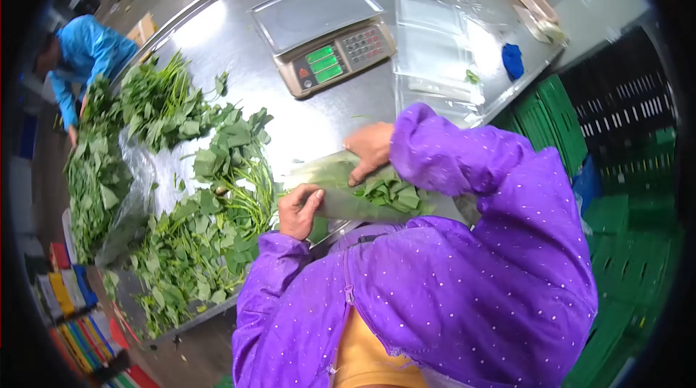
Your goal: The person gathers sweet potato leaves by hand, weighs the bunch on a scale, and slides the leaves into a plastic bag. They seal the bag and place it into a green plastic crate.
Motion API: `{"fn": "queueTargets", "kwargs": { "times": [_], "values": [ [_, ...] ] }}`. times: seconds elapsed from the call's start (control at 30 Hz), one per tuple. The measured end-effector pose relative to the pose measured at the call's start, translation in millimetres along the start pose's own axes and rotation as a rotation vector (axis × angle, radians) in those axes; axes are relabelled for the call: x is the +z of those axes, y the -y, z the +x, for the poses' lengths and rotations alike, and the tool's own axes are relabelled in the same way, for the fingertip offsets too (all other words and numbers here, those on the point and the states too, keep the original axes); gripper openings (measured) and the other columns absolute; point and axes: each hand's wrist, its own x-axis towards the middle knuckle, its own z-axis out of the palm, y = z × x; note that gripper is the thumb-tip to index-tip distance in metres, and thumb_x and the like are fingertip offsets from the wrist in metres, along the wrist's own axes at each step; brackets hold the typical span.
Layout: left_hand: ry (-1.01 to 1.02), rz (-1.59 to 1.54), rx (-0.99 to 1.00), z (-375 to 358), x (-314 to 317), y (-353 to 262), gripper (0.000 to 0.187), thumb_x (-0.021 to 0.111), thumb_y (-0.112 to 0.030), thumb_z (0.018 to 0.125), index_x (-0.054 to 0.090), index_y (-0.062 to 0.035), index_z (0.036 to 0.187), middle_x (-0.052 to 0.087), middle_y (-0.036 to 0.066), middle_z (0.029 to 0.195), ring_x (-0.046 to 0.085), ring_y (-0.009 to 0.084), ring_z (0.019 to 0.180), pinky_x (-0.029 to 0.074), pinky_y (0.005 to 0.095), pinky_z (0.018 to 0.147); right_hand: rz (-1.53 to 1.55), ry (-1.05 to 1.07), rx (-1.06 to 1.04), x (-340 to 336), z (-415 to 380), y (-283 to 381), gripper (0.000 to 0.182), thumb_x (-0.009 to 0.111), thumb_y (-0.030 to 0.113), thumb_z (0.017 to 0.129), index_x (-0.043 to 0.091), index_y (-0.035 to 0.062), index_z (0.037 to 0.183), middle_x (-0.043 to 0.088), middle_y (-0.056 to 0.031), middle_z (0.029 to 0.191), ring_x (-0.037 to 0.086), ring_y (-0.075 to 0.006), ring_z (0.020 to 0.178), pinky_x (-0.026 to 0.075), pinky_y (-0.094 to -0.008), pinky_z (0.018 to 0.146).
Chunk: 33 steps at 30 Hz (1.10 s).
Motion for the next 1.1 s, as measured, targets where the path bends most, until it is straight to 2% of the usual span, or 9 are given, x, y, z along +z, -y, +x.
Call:
{"fn": "queueTargets", "kwargs": {
  "times": [0.1,0.27,0.37,0.53,0.7,0.77,0.9,1.03,1.1],
  "values": [
    [0.201,0.106,0.044,23.5,5.1,-25.2,0.008,0.059,-0.006,0.082,0.062,0.0017,0.085,0.060,0.004,0.065,0.054,0.0089,0.060,0.044,0.0242,0.055,0.347,-0.071,-0.029,33.9,-48.0,-7.5,0.083,0.056,0.063,0.071,0.046,-0.0085,0.111,0.055,-0.0244,0.102,0.055,-0.0328,0.094,0.044,-0.0359,0.080],
    [0.434,0.331,0.120,60.5,57.4,-19.6,0.016,0.062,-0.015,0.079,0.061,0.0008,0.083,0.059,0.009,0.061,0.055,0.0113,0.056,0.044,0.0269,0.054,0.998,-0.340,0.153,126.1,-89.9,-45.8,0.088,0.063,0.061,0.068,0.043,-0.0091,0.117,0.049,-0.0251,0.114,0.051,-0.0296,0.105,0.041,-0.0338,0.088],
    [0.508,0.367,0.155,78.5,100.4,-32.7,0.019,0.062,-0.022,0.076,0.062,-0.0035,0.083,0.062,0.015,0.070,0.060,0.0311,0.064,0.046,0.0357,0.058,0.862,-0.455,0.091,139.0,-107.1,-55.9,0.085,0.067,0.057,0.067,0.044,-0.0081,0.116,0.051,-0.0241,0.111,0.051,-0.0287,0.104,0.041,-0.0338,0.087],
    [0.624,0.446,0.172,110.2,176.8,-51.9,0.018,0.062,-0.023,0.077,0.064,-0.0067,0.085,0.063,0.014,0.074,0.061,0.0296,0.068,0.047,0.0350,0.062,0.918,-0.397,0.155,140.0,-136.9,-133.4,0.082,0.074,0.049,0.064,0.045,-0.0086,0.114,0.054,-0.0207,0.108,0.053,-0.0247,0.102,0.041,-0.0325,0.086],
    [0.525,0.341,0.191,191.1,278.8,-56.1,0.026,0.066,-0.024,0.077,0.063,-0.0061,0.096,0.065,0.012,0.083,0.064,0.0220,0.076,0.048,0.0318,0.069,1.053,-0.363,0.096,177.2,-183.1,-245.4,0.078,0.074,0.039,0.067,0.041,-0.0040,0.123,0.053,-0.0163,0.114,0.050,-0.0222,0.107,0.039,-0.0320,0.090],
    [0.399,0.407,0.283,250.4,329.2,-44.3,0.032,0.067,-0.026,0.075,0.062,-0.0036,0.097,0.065,0.014,0.084,0.064,0.0244,0.078,0.049,0.0327,0.070,1.538,-0.347,0.010,201.5,-212.5,-276.5,0.078,0.073,0.029,0.070,0.035,-0.0042,0.129,0.050,-0.0148,0.119,0.049,-0.0214,0.109,0.038,-0.0322,0.092],
    [0.336,0.695,0.159,350.7,441.4,-10.2,0.046,0.066,-0.037,0.073,0.059,-0.0001,0.099,0.063,0.019,0.089,0.062,0.0288,0.085,0.047,0.0351,0.077,1.829,-0.457,0.048,243.9,-265.1,-308.6,0.079,0.071,0.022,0.072,0.028,-0.0042,0.133,0.044,-0.0135,0.126,0.043,-0.0213,0.115,0.033,-0.0314,0.097],
    [0.284,0.958,0.008,390.0,493.9,38.3,0.041,0.066,-0.035,0.074,0.060,-0.0004,0.096,0.064,0.017,0.090,0.061,0.0293,0.088,0.047,0.0357,0.079,1.859,-0.555,0.035,296.7,-288.3,-326.7,0.086,0.072,0.022,0.068,0.024,-0.0037,0.135,0.041,-0.0133,0.130,0.039,-0.0217,0.120,0.028,-0.0311,0.100],
    [0.334,0.796,0.015,395.1,496.6,44.2,0.029,0.067,-0.025,0.075,0.062,-0.0015,0.091,0.064,0.016,0.087,0.061,0.0295,0.083,0.047,0.0353,0.077,1.941,-0.580,0.032,311.2,-298.0,-331.3,0.089,0.073,0.023,0.066,0.024,-0.0034,0.135,0.040,-0.0131,0.130,0.038,-0.0216,0.120,0.028,-0.0313,0.101]
  ]
}}
